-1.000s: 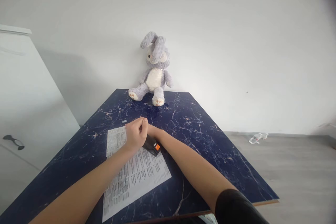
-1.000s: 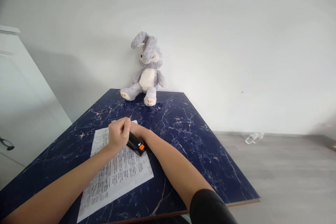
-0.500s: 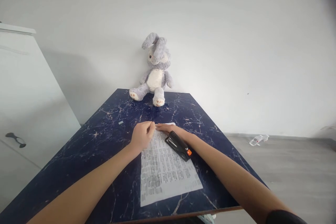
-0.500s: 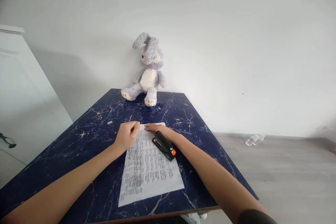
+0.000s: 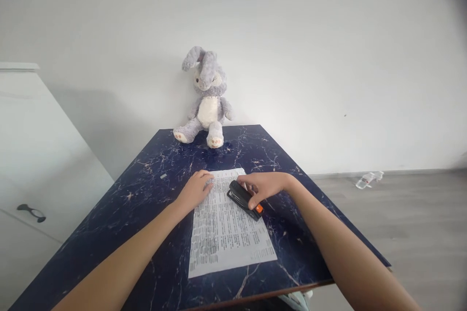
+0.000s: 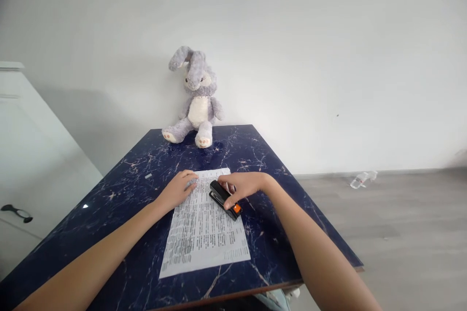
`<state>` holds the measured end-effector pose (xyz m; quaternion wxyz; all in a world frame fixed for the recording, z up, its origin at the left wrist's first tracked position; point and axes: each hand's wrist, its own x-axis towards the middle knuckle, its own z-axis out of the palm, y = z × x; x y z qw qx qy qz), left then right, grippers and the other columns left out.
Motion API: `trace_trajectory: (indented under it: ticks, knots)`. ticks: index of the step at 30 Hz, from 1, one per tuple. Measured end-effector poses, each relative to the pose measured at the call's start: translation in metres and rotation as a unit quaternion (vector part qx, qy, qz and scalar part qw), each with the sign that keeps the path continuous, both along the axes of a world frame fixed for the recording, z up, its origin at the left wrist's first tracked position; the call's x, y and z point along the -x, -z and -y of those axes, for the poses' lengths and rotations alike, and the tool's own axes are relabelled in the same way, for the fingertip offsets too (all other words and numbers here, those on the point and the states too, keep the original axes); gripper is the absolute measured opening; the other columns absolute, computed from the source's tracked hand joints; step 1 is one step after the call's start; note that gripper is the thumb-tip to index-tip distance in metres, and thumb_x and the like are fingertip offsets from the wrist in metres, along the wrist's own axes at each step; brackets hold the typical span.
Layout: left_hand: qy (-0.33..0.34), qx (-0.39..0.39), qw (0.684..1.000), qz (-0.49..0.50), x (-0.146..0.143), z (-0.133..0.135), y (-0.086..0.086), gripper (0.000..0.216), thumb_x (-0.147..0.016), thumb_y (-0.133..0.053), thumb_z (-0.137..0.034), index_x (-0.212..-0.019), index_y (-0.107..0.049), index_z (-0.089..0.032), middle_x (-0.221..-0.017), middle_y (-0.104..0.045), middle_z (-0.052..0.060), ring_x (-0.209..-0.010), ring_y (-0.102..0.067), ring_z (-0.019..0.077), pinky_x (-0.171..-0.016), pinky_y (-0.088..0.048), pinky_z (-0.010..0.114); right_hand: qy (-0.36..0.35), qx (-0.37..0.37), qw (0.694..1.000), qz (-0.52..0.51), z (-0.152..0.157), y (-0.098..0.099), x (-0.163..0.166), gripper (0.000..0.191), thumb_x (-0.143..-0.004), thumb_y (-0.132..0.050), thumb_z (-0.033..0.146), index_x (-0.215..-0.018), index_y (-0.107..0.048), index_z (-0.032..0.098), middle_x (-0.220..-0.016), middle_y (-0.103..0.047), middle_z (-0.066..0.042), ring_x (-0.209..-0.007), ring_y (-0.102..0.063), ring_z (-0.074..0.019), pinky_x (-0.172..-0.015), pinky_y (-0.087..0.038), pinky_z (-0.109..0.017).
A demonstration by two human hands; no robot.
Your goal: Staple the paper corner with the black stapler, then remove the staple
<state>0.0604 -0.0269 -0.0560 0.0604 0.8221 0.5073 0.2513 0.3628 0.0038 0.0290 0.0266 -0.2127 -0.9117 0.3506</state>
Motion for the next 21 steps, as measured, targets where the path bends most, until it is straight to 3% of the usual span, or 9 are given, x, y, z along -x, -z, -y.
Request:
trace_trajectory:
  ticks: [2, 6, 10, 13, 15, 18, 21]
  knots:
    - [-0.005, 0.007, 1.0, -0.015, 0.001, -0.001, -0.001, 0.028, -0.099, -0.051, -0.026, -0.121, -0.068, -0.021, -0.129, -0.063, 0.012, -0.118, -0.059, 0.0292, -0.104, -0.049, 0.05, -0.011, 0.001, 1.0, 0.018, 0.001, 0.001, 0.003, 0.048, -0.076, -0.082, 0.051, -0.103, -0.059, 0.019, -0.096, -0.066, -0.003, -0.079, -0.062, -0.0174, -0.065, -0.046, -0.025]
    - [0.004, -0.005, 0.996, -0.084, 0.0, 0.0, -0.003, 0.032, -0.103, -0.044, -0.026, -0.127, -0.064, -0.019, -0.131, -0.06, 0.014, -0.117, -0.058, 0.0304, -0.099, -0.05, 0.049, -0.004, -0.054, 0.998, -0.019, 0.0, 0.01, 0.019, 0.029, -0.079, -0.077, 0.033, -0.09, -0.053, 0.019, -0.079, -0.058, 0.002, -0.068, -0.052, -0.0137, -0.059, -0.037, -0.025]
    - [0.022, -0.036, 0.991, -0.127, 0.0, 0.0, -0.005, 0.03, -0.103, -0.042, -0.022, -0.124, -0.062, -0.019, -0.126, -0.06, 0.014, -0.111, -0.058, 0.0303, -0.096, -0.05, 0.048, 0.055, -0.094, 0.991, -0.074, 0.001, 0.015, 0.027, 0.022, -0.083, -0.073, 0.03, -0.091, -0.055, 0.018, -0.074, -0.055, 0.004, -0.063, -0.046, -0.0121, -0.059, -0.033, -0.026]
    - [0.024, -0.033, 0.992, -0.122, 0.002, -0.001, -0.005, 0.03, -0.103, -0.042, -0.022, -0.125, -0.061, -0.019, -0.125, -0.059, 0.014, -0.112, -0.058, 0.0295, -0.096, -0.05, 0.047, 0.062, -0.035, 0.994, -0.083, -0.001, 0.016, 0.025, 0.028, -0.089, -0.071, 0.041, -0.099, -0.062, 0.016, -0.085, -0.062, -0.001, -0.071, -0.052, -0.0141, -0.064, -0.039, -0.027]
    - [0.029, -0.032, 0.993, -0.11, 0.004, -0.001, -0.004, 0.03, -0.103, -0.042, -0.023, -0.126, -0.061, -0.019, -0.125, -0.059, 0.013, -0.113, -0.058, 0.029, -0.097, -0.05, 0.046, 0.024, 0.041, 0.995, -0.087, -0.005, 0.016, 0.019, 0.038, -0.091, -0.071, 0.045, -0.115, -0.064, 0.016, -0.102, -0.067, -0.006, -0.082, -0.058, -0.0168, -0.072, -0.045, -0.028]
    - [0.034, -0.034, 0.996, -0.082, 0.005, -0.001, -0.003, 0.029, -0.101, -0.045, -0.023, -0.124, -0.063, -0.019, -0.124, -0.06, 0.014, -0.112, -0.059, 0.0299, -0.097, -0.05, 0.049, -0.037, 0.144, 0.984, -0.099, -0.015, 0.021, 0.007, 0.064, -0.089, -0.076, 0.043, -0.143, -0.054, 0.017, -0.119, -0.067, -0.012, -0.092, -0.062, -0.0195, -0.081, -0.05, -0.031]
    - [0.037, -0.036, 0.999, -0.011, 0.002, -0.003, -0.002, 0.029, -0.1, -0.046, -0.022, -0.121, -0.065, -0.019, -0.128, -0.061, 0.014, -0.12, -0.058, 0.0307, -0.105, -0.046, 0.051, -0.054, 0.201, 0.971, -0.115, -0.024, 0.029, -0.001, 0.085, -0.085, -0.082, 0.042, -0.156, -0.041, 0.018, -0.122, -0.066, -0.014, -0.095, -0.064, -0.0211, -0.082, -0.053, -0.033]
